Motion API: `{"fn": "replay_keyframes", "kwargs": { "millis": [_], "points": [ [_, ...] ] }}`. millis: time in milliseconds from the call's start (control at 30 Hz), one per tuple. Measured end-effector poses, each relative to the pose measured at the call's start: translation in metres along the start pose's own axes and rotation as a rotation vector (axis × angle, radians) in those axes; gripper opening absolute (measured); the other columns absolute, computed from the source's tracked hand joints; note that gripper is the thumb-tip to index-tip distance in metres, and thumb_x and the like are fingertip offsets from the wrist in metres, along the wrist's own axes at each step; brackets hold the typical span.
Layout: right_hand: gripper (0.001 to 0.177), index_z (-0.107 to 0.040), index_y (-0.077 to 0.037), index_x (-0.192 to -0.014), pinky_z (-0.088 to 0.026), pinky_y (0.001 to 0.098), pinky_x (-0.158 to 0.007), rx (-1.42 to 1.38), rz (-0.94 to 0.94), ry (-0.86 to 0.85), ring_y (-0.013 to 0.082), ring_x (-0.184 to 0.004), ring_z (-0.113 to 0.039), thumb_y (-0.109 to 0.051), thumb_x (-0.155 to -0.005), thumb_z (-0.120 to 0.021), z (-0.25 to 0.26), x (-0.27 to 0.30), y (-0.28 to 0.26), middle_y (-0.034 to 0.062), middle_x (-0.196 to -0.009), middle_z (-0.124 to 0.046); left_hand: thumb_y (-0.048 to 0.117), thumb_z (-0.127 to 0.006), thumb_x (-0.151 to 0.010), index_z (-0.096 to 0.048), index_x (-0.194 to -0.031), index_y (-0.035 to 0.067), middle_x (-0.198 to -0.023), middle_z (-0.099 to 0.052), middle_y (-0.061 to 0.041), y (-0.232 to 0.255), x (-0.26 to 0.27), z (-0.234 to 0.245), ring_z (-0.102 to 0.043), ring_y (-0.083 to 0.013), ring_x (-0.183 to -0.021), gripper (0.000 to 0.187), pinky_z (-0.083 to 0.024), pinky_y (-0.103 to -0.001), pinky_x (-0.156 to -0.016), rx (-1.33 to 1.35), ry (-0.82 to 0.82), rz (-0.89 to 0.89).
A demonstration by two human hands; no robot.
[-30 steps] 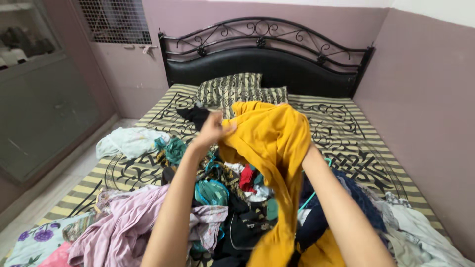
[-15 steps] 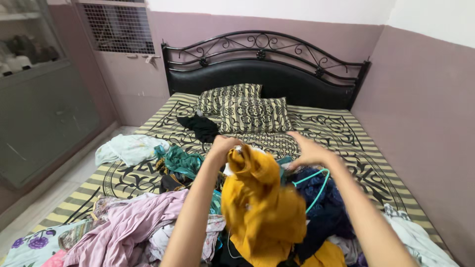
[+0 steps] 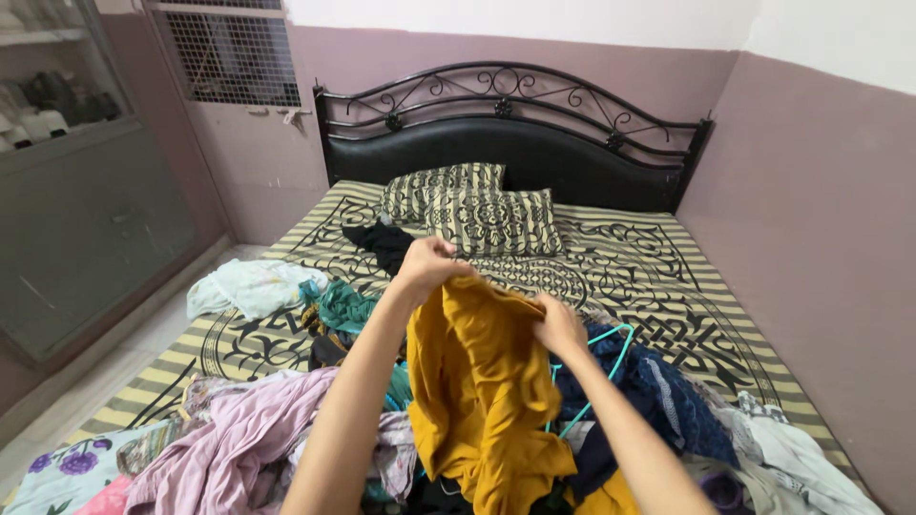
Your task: The person picks up clothing items from a bed, places each one onto a plastic hanger, and then hangs them inside a closet.
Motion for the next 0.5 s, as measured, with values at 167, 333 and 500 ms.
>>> {"fn": "replay_keyframes", "kwargs": {
  "millis": [167, 333, 500],
  "points": [
    [0.037, -0.068, -0.017, -0.113, -0.056, 0.0448, -0.086, -0.092, 0.004, 0.038, 0.0368, -0.100, -0.071, -0.007, -0.078, -0.064, -0.003, -0.006, 0.023, 0.0148, -0.102, -0.075, 0.041, -0.106, -0.042, -0.070, -0.103, -0.002, -0.102, -0.069, -0.019, 0.029, 0.024, -0.001, -0.066, -0.0298, -0.093, 0.083, -0.056, -0.038, -0.087, -0.728, -0.138, -0.220],
    [0.032, -0.061, -0.023, -0.121, -0.055, 0.0496, -0.084, 0.169, 0.097, -0.056, 0.0358, -0.099, -0.071, -0.018, -0.089, -0.064, 0.057, -0.012, -0.007, 0.0111, -0.104, -0.076, 0.044, -0.072, -0.082, -0.078, -0.106, 0.006, -0.117, -0.074, -0.018, 0.036, 0.023, 0.026, -0.072, -0.0357, -0.109, 0.045, -0.058, -0.044, -0.094, -0.917, 0.029, 0.213],
    [0.033, -0.061, -0.029, -0.121, -0.054, 0.0502, -0.088, 0.348, 0.055, -0.228, 0.0331, -0.103, -0.072, -0.033, -0.089, -0.069, 0.090, -0.012, -0.006, 0.0093, -0.104, -0.077, 0.027, -0.071, -0.082, -0.075, -0.108, 0.007, -0.117, -0.072, -0.017, 0.023, 0.011, 0.044, -0.070, -0.0370, -0.110, 0.032, -0.056, -0.047, -0.094, -1.089, 0.002, 0.126]
  ]
}}
Point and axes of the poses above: each hand's wrist, its own x-axis away from the middle knuckle, its own z-axis out of the back of the hand, y = z × x, the point moved 4 cm from there along -x, towards the middle knuckle
